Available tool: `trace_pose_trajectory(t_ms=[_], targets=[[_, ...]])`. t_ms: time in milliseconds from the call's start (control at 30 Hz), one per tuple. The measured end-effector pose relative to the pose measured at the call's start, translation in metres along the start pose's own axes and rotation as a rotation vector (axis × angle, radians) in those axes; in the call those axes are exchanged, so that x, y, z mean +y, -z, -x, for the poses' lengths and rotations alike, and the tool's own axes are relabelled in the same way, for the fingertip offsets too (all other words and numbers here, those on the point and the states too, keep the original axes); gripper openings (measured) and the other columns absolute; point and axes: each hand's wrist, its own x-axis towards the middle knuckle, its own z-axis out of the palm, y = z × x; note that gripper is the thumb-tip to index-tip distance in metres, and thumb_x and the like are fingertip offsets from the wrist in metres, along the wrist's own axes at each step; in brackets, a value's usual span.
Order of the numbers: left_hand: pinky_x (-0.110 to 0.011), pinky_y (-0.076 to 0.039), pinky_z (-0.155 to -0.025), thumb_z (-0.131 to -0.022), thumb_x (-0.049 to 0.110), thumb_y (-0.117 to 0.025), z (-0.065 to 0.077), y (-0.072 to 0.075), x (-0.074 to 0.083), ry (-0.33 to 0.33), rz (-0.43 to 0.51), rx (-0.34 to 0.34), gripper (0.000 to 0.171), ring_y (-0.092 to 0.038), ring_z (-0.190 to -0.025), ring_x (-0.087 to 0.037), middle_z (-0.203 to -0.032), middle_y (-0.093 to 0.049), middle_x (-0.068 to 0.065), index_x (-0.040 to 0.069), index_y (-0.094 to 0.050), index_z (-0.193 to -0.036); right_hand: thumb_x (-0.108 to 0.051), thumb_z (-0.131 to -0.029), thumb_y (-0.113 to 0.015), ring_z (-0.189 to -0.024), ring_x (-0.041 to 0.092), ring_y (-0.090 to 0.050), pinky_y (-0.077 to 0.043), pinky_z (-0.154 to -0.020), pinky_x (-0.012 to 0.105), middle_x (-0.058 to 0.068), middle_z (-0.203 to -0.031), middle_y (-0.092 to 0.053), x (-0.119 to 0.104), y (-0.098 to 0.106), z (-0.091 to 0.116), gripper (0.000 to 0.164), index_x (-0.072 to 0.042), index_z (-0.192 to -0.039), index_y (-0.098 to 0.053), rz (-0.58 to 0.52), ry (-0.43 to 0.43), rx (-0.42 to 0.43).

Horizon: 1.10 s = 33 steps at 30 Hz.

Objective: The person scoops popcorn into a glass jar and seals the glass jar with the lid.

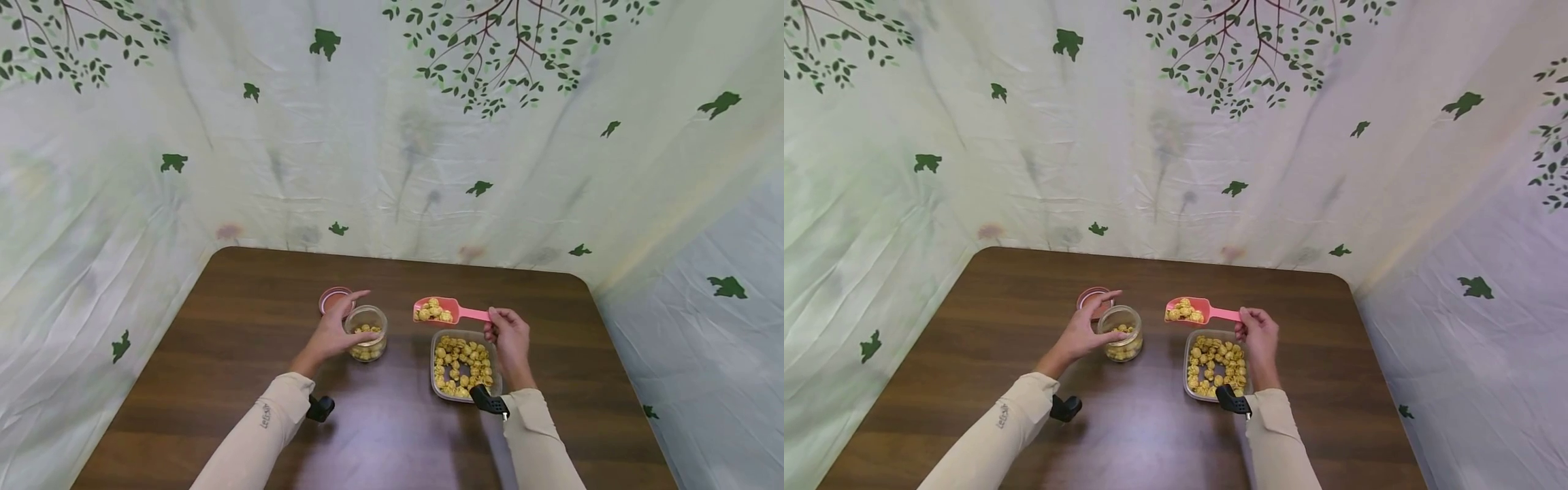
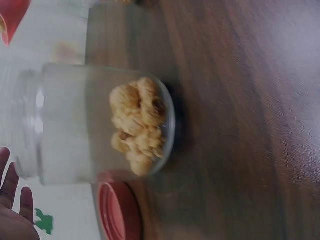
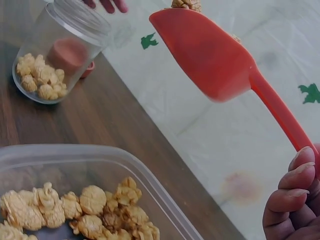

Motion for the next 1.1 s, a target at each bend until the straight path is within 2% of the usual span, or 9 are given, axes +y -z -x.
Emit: trace_pose_trajectory(t_ms=[167, 400, 567, 700, 900, 1100], targets=[[-0.052, -0.031, -0.109, -0.066, 0.019, -0.089, 0.005, 0.001, -0.012, 0.028, -0.015, 0.034, 0.082, -0.042, -0.130, -0.035, -0.139, -0.050, -0.018, 0.009, -0.050, -0.138, -0.013, -0.097, -0.058, -0.050, 0.007, -0.050, -0.045, -0.047, 0.019, -0.001, -0.060, -0.057, 0.002, -0.006, 0.001, 0.014, -0.005, -0.085, -0.058, -0.012, -0.009, -0.005], [-0.056, -0.031, -0.106, -0.068, 0.018, -0.088, 0.008, -0.004, -0.026, 0.032, 0.009, 0.032, 0.085, -0.043, -0.129, -0.040, -0.140, -0.049, -0.020, 0.004, -0.046, -0.140, -0.013, -0.098, -0.057, -0.050, 0.008, -0.049, -0.045, -0.047, 0.019, 0.000, -0.061, -0.057, 0.000, -0.013, 0.002, 0.014, -0.003, -0.088, -0.057, -0.019, 0.001, -0.011], [-0.055, -0.031, -0.107, -0.066, 0.015, -0.089, 0.013, -0.004, -0.032, 0.072, 0.039, 0.039, 0.089, -0.048, -0.126, -0.038, -0.140, -0.050, -0.019, 0.003, -0.043, -0.142, -0.013, -0.098, -0.056, -0.051, 0.008, -0.049, -0.044, -0.048, 0.019, 0.001, -0.062, -0.057, 0.004, -0.020, 0.003, 0.015, -0.001, -0.090, -0.057, -0.023, 0.002, -0.030], [-0.050, -0.031, -0.109, -0.066, 0.019, -0.090, 0.016, -0.006, -0.036, 0.112, 0.025, 0.023, 0.092, -0.045, -0.129, -0.032, -0.141, -0.049, -0.018, 0.003, -0.043, -0.143, -0.014, -0.098, -0.056, -0.052, 0.008, -0.049, -0.044, -0.049, 0.019, 0.000, -0.063, -0.057, 0.006, -0.025, 0.004, 0.015, -0.001, -0.090, -0.058, -0.021, -0.003, -0.038], [-0.051, -0.028, -0.110, -0.063, 0.019, -0.091, 0.019, -0.009, -0.044, 0.108, 0.016, 0.035, 0.095, -0.043, -0.131, -0.032, -0.142, -0.049, -0.017, 0.002, -0.043, -0.143, -0.014, -0.099, -0.054, -0.053, 0.009, -0.048, -0.044, -0.049, 0.019, 0.001, -0.065, -0.056, 0.010, -0.033, 0.008, 0.015, -0.001, -0.092, -0.057, -0.006, -0.002, -0.050], [-0.051, -0.031, -0.108, -0.060, 0.019, -0.092, 0.021, -0.014, -0.050, 0.132, 0.008, 0.055, 0.097, -0.047, -0.126, -0.033, -0.138, -0.053, -0.017, 0.004, -0.044, -0.143, -0.013, -0.099, -0.055, -0.053, 0.009, -0.049, -0.044, -0.049, 0.019, 0.001, -0.064, -0.056, 0.015, -0.041, 0.008, 0.015, 0.000, -0.091, -0.057, 0.000, -0.004, -0.041]])
